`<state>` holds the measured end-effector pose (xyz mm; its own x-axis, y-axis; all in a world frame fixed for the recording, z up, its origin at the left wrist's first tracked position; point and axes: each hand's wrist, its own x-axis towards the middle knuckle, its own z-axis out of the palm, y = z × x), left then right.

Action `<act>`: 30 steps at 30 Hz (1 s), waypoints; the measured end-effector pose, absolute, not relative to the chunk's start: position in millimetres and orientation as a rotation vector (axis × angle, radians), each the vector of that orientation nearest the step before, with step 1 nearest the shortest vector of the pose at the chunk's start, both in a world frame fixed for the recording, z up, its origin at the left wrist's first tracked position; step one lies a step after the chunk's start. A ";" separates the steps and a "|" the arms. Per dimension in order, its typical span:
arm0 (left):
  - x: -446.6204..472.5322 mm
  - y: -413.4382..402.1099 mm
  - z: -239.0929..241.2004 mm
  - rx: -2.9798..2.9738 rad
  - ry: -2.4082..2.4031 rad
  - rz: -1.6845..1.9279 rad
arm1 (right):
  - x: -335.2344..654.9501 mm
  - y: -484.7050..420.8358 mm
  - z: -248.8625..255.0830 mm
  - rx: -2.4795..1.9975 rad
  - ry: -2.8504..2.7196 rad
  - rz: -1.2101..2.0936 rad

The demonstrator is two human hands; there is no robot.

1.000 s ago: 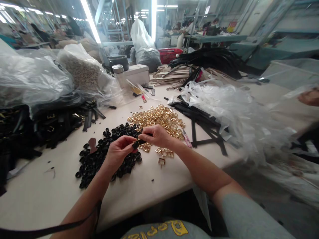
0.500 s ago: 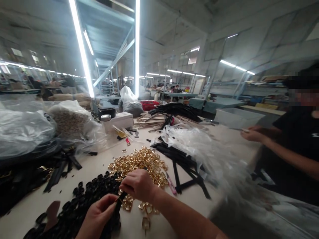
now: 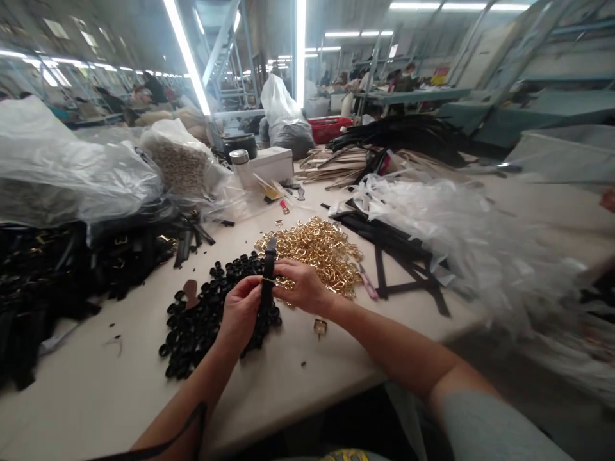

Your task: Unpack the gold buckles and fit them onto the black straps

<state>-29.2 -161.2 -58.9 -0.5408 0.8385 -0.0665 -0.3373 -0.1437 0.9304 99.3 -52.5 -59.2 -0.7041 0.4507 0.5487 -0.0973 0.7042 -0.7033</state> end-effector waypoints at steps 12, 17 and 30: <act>-27.9 -161.1 -66.9 0.809 1.342 1.766 | 88.5 -65.4 -66.9 -0.373 -1.607 1.979; -22.6 -160.4 -65.8 0.903 1.407 1.724 | 86.7 -68.0 -70.3 -0.429 -1.495 2.010; -132.3 -155.9 -32.5 0.999 1.758 1.658 | 89.2 -44.7 -72.3 -0.453 -1.565 1.659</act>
